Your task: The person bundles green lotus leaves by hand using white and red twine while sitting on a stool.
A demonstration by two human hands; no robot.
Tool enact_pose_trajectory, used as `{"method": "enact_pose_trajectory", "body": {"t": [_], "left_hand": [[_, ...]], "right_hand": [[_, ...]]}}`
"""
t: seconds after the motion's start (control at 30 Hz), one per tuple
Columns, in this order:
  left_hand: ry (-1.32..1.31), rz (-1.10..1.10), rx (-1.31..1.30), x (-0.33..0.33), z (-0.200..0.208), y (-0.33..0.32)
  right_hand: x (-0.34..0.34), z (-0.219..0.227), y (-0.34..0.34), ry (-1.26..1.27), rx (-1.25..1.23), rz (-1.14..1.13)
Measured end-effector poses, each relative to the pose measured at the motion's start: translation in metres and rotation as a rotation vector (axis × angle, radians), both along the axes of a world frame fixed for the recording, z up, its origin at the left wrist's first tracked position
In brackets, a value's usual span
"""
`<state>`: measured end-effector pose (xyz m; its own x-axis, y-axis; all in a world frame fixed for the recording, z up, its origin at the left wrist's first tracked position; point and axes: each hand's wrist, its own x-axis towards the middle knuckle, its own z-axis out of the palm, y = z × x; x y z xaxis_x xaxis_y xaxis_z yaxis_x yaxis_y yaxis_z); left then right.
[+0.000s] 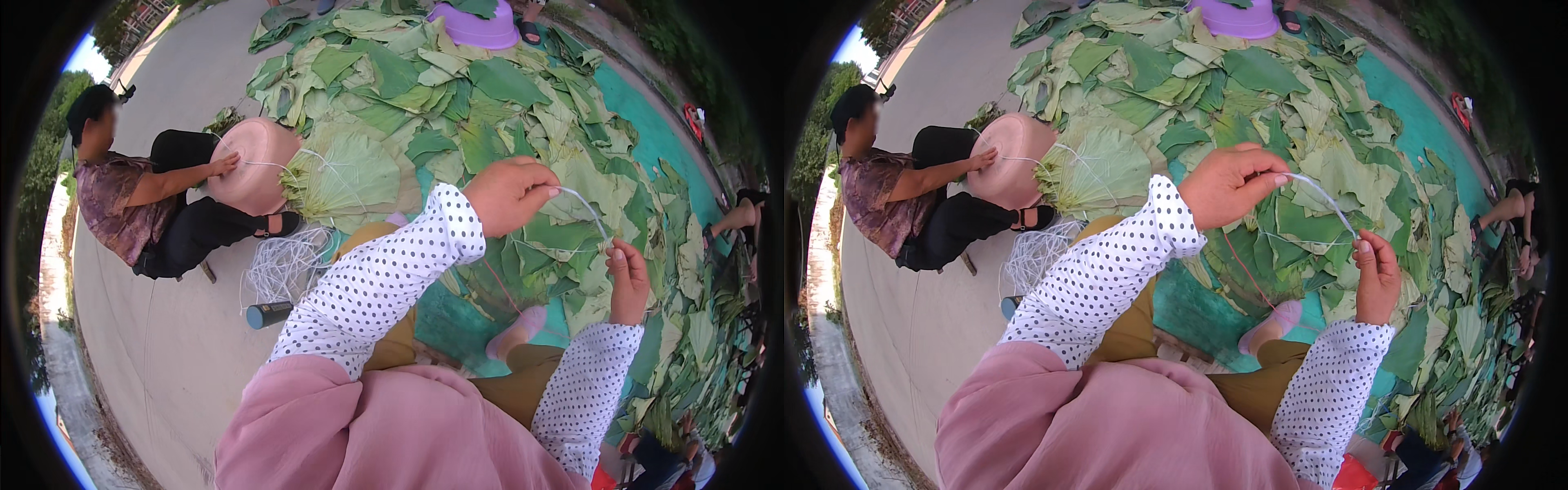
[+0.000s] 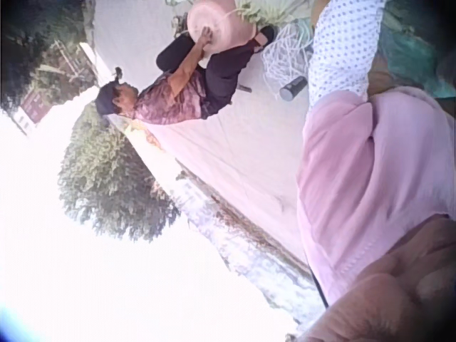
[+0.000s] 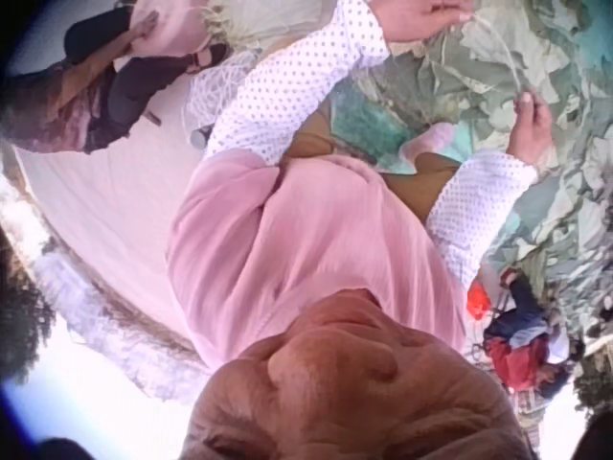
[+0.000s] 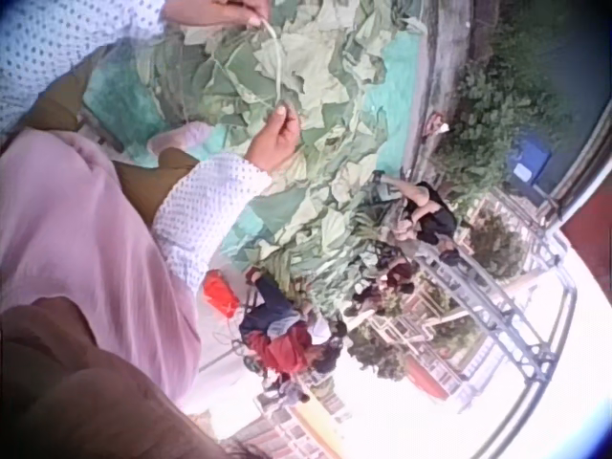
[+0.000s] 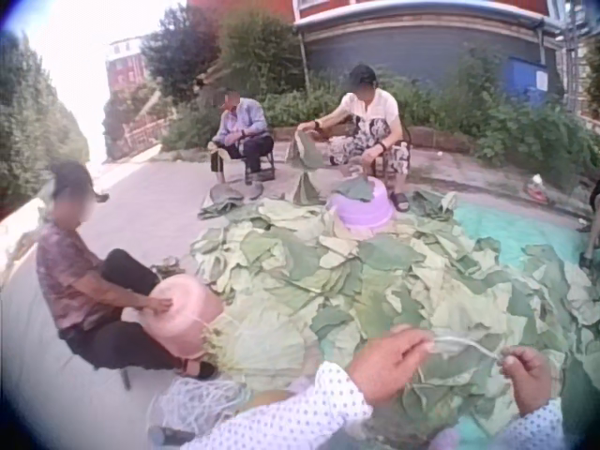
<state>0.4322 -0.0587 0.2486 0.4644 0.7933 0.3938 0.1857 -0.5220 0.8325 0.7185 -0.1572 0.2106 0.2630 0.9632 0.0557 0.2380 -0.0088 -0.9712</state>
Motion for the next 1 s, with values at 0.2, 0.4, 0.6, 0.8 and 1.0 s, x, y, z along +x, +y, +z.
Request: {"method": "enact_pose_trajectory", "body": {"t": [0.2, 0.4, 0.6, 0.8, 1.0], "left_hand": [[-0.174, 0.629, -0.301, -0.196, 0.017, -0.033], [0.037, 1.109, -0.398, -0.391, -0.055, -0.159], [0.571, 1.46, -0.544, -0.484, -0.121, -0.246], [0.155, 1.197, -0.75, -0.439, -0.173, -0.166], [-0.234, 0.514, -0.482, -0.195, -0.012, -0.035]], "right_hand": [[0.014, -0.026, 0.013, -0.091, -0.124, -0.055], [-0.002, -0.073, 0.015, -0.133, -0.184, 0.089], [-0.003, -0.112, -0.006, -0.147, -0.382, 0.11], [-0.002, -0.148, -0.026, -0.289, -0.405, 0.115], [-0.038, -0.188, -0.024, -0.706, -0.685, 0.275]]}}
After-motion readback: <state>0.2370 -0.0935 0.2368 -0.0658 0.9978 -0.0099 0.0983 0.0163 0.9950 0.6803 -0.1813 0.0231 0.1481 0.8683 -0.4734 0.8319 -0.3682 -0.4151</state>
